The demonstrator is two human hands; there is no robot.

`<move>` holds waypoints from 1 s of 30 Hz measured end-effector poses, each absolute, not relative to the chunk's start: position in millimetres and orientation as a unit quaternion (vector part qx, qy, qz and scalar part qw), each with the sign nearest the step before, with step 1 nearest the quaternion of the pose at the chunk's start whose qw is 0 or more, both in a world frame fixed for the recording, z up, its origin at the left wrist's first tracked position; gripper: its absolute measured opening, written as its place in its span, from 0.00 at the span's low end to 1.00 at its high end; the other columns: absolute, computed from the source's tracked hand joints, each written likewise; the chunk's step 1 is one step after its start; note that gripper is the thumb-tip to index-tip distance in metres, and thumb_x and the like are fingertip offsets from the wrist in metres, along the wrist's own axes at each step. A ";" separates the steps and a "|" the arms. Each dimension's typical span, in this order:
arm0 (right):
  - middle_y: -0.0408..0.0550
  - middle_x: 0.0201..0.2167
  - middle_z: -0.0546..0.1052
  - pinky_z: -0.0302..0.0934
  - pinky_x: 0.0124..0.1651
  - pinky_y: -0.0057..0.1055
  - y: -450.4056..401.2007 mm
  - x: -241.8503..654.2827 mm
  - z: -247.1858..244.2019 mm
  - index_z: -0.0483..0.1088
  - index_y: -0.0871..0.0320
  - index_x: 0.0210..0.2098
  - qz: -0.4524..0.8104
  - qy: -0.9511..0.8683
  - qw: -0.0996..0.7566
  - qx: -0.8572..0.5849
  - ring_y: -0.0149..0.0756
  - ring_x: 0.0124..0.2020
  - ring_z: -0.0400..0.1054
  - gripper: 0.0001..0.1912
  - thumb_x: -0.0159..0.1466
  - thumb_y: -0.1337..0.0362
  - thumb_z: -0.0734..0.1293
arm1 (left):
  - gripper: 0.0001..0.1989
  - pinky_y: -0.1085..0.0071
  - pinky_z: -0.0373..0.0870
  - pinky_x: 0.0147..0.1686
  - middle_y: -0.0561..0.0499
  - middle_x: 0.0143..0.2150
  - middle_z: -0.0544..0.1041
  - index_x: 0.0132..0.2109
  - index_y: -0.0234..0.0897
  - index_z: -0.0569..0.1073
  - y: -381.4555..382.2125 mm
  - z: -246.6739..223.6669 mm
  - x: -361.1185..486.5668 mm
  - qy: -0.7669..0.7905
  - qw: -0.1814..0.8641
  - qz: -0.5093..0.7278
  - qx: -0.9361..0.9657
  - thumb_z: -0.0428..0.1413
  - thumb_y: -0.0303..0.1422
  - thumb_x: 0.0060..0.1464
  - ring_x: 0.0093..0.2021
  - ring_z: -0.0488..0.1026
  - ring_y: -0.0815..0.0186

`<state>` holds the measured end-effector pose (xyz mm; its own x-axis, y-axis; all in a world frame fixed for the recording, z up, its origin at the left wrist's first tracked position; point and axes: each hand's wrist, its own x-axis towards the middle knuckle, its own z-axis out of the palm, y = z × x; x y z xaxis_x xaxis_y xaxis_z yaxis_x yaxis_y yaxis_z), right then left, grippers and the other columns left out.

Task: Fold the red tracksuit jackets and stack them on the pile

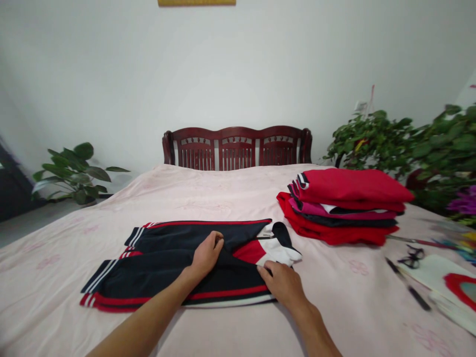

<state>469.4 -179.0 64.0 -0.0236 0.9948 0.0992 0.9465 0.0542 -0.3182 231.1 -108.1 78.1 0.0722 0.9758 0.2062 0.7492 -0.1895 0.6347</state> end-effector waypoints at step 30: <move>0.41 0.26 0.74 0.55 0.34 0.29 -194.6 453.2 67.8 0.70 0.55 0.28 0.166 -0.798 0.265 -0.515 0.33 0.29 0.67 0.09 0.63 0.63 0.61 | 0.08 0.71 0.67 0.45 0.51 0.43 0.75 0.39 0.39 0.77 -106.6 123.2 184.8 0.309 0.252 0.221 0.890 0.57 0.37 0.58 0.43 0.72 0.65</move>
